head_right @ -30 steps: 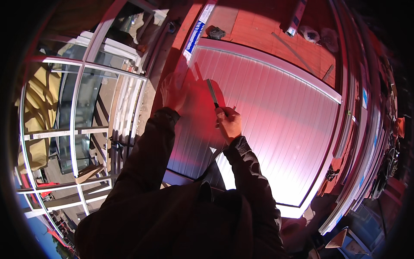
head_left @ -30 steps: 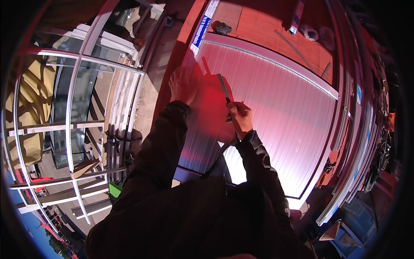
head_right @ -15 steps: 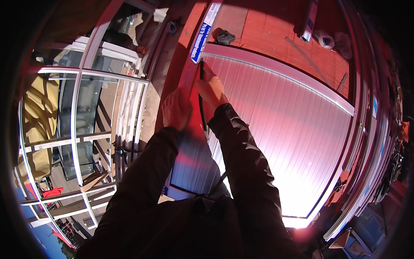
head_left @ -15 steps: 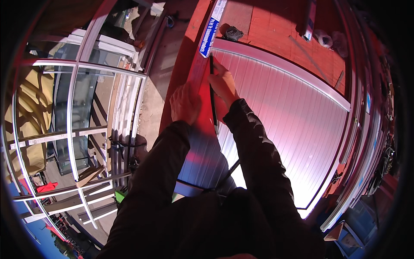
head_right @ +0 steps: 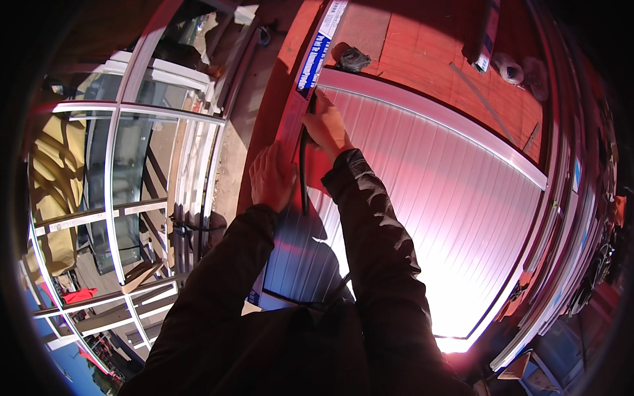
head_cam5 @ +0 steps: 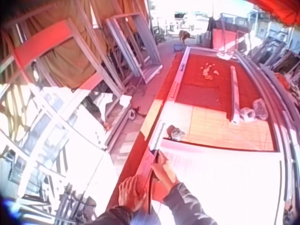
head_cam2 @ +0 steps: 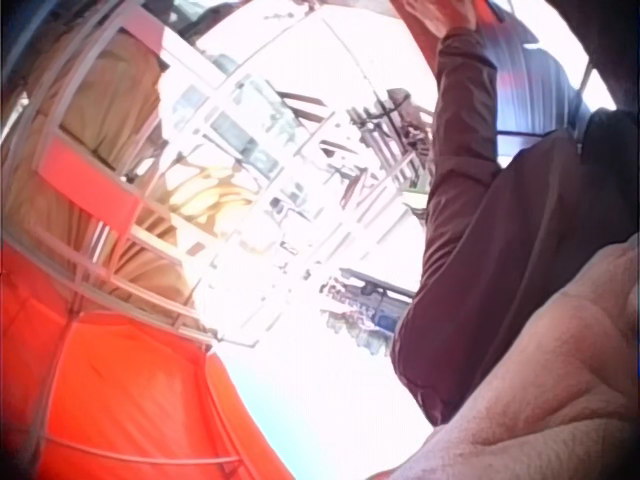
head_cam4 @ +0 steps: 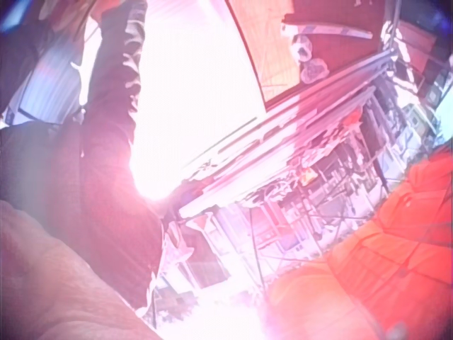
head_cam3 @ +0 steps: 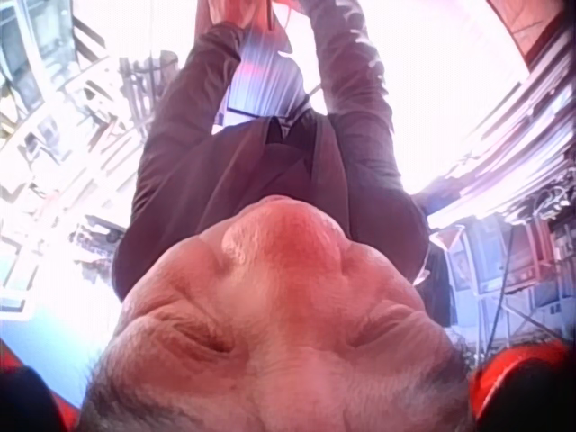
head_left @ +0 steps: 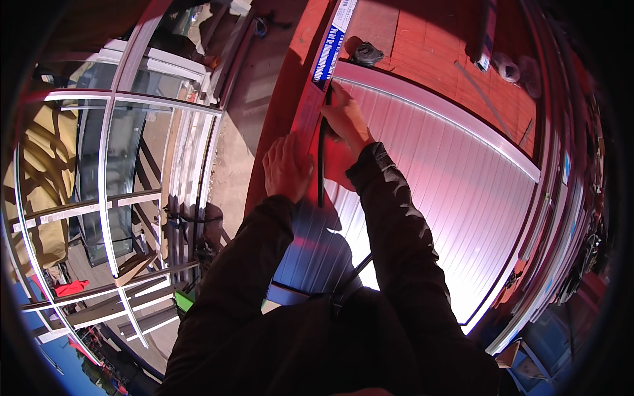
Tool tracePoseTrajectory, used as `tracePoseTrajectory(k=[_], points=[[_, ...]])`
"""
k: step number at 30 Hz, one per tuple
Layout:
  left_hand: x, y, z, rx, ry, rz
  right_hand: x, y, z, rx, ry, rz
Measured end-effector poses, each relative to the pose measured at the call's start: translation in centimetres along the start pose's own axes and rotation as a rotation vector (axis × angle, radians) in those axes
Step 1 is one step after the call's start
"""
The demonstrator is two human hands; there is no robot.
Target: The person installs a black rubber seal onto a red corrugated panel. They position the seal along the panel's edge, press it into place, and use a utility knife to trim the excess length. The person repeats this process for multiple sections of the panel.
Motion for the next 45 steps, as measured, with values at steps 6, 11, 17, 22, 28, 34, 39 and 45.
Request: tracePoseTrajectory(k=[6, 11, 17, 22, 28, 34, 39, 45], points=[[-0.1, -0.1, 0.2, -0.001, -0.009, 0.020, 0.4, 0.1, -0.6, 0.053, -0.097, -0.038], [-0.4, 0.1, 0.4, -0.005, -0.006, 0.027, 1.8, 0.4, -3.7, -0.005, -0.122, -0.196], [-0.1, 0.7, 0.5, -0.013, -0.012, 0.016, 1.8, 0.2, -2.0, 0.039, -0.066, -0.106], [0.0, 0.6, 1.3, -0.063, 0.027, -0.004, -3.5, 0.8, -2.7, -0.115, 0.016, -0.034], [-1.6, 0.4, 3.7, -0.442, -0.066, -0.193, -9.9, 1.5, -4.6, -0.684, -0.506, -0.151], [-12.9, -0.6, 6.6, -0.238, -0.162, -0.132, -13.1, 4.7, -5.2, -0.943, -0.837, 0.294], [-16.2, -2.2, 5.8, -0.115, -0.141, -0.195, -12.5, 6.8, -5.2, -0.913, -0.887, 0.194], [-16.9, -1.9, 6.3, -0.117, -0.183, -0.182, -12.4, 7.9, -6.2, -0.902, -0.904, 0.080]])
Point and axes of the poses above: each hand's wrist, its own x-axis towards the middle knuckle, its own y-axis out of the palm, z = x × y, the point moved 5 cm from there along x, towards the middle knuckle, and after that the axes turned 7 degrees about z, right-handed, at the moved point
